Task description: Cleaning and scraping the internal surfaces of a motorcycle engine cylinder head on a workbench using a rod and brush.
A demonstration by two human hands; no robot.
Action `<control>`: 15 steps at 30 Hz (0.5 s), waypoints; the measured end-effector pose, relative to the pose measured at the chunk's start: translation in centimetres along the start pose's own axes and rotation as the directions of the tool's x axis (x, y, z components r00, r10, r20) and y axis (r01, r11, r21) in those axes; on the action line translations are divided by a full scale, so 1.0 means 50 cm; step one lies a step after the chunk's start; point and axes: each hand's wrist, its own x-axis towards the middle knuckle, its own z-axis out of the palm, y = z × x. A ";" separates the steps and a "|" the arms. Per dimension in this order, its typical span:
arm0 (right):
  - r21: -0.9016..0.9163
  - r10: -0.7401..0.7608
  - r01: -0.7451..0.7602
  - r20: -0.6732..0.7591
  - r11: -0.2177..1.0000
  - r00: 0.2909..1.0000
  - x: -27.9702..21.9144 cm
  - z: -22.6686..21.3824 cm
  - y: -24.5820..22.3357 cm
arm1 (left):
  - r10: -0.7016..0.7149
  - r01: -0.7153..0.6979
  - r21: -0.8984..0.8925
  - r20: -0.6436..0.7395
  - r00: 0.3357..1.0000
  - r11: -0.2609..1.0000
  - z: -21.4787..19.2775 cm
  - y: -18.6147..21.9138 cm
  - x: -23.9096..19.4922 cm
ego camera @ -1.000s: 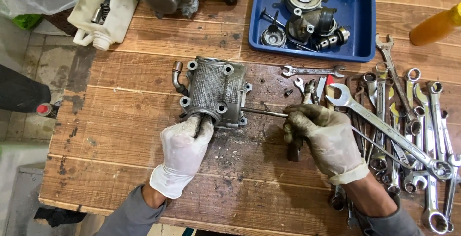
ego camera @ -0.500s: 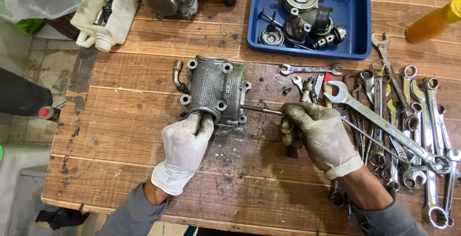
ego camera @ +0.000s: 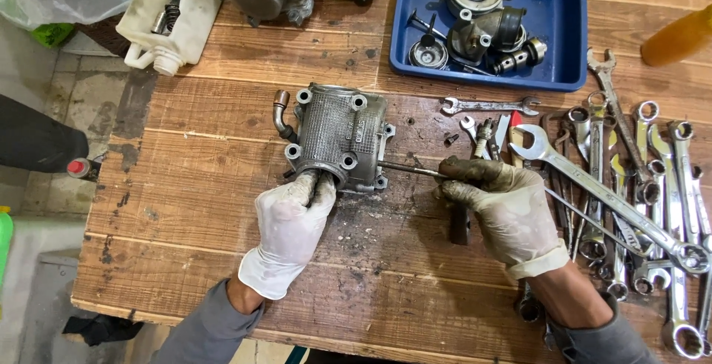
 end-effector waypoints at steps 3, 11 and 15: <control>0.146 0.099 -0.100 0.019 0.984 0.995 -0.026 0.015 -0.031 | -0.014 0.014 -0.032 0.003 1.000 0.999 -0.002 -0.001 -0.002; -0.093 0.243 -0.233 0.130 0.968 0.961 0.028 -0.046 -0.048 | 0.038 -0.047 0.085 0.104 0.994 0.995 -0.017 0.019 0.007; 0.052 0.287 -0.293 0.101 0.955 0.953 0.035 -0.085 -0.065 | 0.100 -0.120 0.136 0.149 0.984 0.983 -0.021 0.030 0.015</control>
